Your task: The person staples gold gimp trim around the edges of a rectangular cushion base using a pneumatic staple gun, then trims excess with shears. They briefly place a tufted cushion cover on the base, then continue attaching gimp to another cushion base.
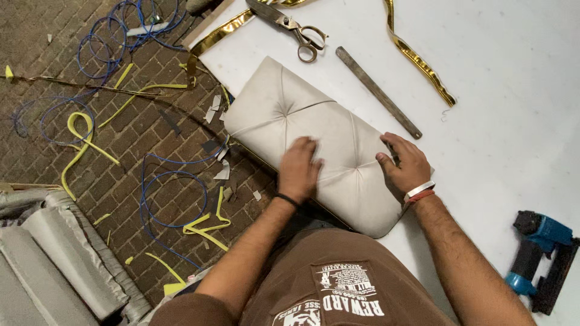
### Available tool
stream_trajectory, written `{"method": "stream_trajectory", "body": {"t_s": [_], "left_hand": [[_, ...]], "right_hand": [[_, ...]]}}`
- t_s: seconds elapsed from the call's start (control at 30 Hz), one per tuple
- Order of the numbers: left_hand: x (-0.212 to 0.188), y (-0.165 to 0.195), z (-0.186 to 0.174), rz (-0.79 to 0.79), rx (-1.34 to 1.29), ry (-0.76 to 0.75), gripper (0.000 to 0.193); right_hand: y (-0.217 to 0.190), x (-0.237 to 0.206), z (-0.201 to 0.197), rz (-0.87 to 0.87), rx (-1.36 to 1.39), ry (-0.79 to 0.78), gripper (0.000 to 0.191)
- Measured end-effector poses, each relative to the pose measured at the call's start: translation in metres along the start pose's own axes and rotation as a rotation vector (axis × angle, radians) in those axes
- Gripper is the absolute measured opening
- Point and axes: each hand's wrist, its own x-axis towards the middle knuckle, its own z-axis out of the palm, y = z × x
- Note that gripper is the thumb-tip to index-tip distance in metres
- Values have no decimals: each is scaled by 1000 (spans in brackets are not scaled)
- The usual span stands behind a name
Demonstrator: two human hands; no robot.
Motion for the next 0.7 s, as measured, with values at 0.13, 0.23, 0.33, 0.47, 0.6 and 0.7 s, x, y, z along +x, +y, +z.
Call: {"method": "stream_trajectory", "body": {"t_s": [0.13, 0.23, 0.33, 0.47, 0.6, 0.7], "left_hand": [[-8, -43, -28, 13, -76, 15, 35], [-9, -59, -36, 43, -31, -40, 35], [-10, -65, -38, 56, 144, -71, 47], [-9, -82, -45, 56, 303, -225, 68], [16, -119, -52, 87, 414, -252, 84], [33, -158, -59, -30, 336, -230, 85]], "right_hand": [[-13, 3, -1, 216, 43, -33, 39], [-19, 3, 0, 223, 27, -9, 36], [-15, 0, 2, 203, -46, 24, 34], [-3, 0, 13, 76, -166, 86, 27], [-7, 1, 29, 136, -274, 81, 40], [-33, -2, 56, 130, -438, 25, 66]]}}
